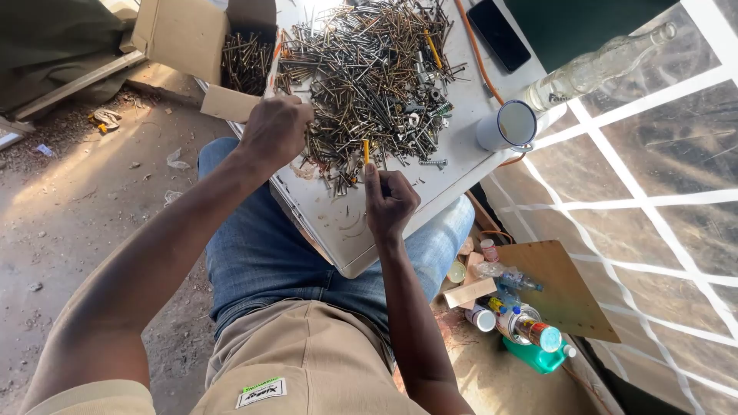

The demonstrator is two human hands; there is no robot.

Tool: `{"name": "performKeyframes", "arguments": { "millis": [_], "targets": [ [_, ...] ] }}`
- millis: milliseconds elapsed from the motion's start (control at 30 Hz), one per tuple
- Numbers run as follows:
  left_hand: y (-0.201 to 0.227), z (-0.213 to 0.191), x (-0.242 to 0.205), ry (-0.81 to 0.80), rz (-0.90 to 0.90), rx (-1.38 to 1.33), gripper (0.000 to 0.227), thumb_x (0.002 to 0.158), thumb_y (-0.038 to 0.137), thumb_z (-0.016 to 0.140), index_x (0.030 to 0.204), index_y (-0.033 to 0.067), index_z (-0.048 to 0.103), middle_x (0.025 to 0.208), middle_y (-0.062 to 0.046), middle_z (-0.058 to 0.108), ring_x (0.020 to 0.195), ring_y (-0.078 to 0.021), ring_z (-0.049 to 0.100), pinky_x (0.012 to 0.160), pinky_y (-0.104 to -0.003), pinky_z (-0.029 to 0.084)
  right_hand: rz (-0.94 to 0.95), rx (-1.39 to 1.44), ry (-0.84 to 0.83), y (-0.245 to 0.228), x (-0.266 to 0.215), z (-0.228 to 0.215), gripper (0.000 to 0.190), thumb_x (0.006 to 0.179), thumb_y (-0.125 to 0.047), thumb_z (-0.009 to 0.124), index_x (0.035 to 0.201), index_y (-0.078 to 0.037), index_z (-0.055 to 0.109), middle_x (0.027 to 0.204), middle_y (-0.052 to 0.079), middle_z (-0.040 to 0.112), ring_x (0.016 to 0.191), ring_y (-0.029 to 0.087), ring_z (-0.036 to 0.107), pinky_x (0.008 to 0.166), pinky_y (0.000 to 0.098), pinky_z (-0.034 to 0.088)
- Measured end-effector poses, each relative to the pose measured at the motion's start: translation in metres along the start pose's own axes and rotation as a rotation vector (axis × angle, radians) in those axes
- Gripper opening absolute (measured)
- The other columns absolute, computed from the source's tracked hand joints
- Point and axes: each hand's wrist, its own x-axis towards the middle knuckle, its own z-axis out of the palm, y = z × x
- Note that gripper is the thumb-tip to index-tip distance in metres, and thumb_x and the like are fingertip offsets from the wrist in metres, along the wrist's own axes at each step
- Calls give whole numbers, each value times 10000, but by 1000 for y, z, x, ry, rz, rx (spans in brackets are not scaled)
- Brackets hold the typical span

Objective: Sorting through a large pile of mixed nails, staples, and screws to separate them into a cardboard box.

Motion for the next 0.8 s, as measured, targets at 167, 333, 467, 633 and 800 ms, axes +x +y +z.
{"name": "performKeyframes", "arguments": {
  "millis": [167,333,467,633,800],
  "targets": [
    [14,-29,-6,213,-164,-353,170,939,167,806,1092,94,794,829,-150,720,734,-355,716,637,-472,578,-51,-4,0,4,-3,4,262,955,-95,751,702,-51,700,487,44,510,453,66,447,402,253,289],
    [59,-61,-48,467,-334,-1076,211,1015,-21,668,1204,-112,687,761,-205,680,664,-203,707,611,-335,613,-119,-88,-114,-19,0,27,159,922,-94,780,776,-69,721,539,49,568,464,143,498,421,242,366],
    [71,-29,-92,459,-564,-1493,290,1038,76,638,1277,-85,664,814,-175,679,759,-279,762,638,-407,673,58,-469,-453,-34,5,55,269,886,-366,748,986,-124,691,820,122,622,747,384,688,632,501,544],
    [71,-7,-124,405,-724,-1593,290,1051,121,615,1271,-57,676,818,-156,668,809,-320,763,676,-441,668,134,-611,-661,-28,25,76,330,873,-385,740,994,-87,664,959,169,667,878,442,723,753,556,566],
    [71,4,-134,351,-733,-1720,302,1054,109,617,1307,-51,660,909,-231,711,859,-333,767,720,-426,683,179,-753,-693,-1,31,74,175,880,-334,707,974,-191,738,947,90,672,891,376,735,789,500,579]
  ]
}}
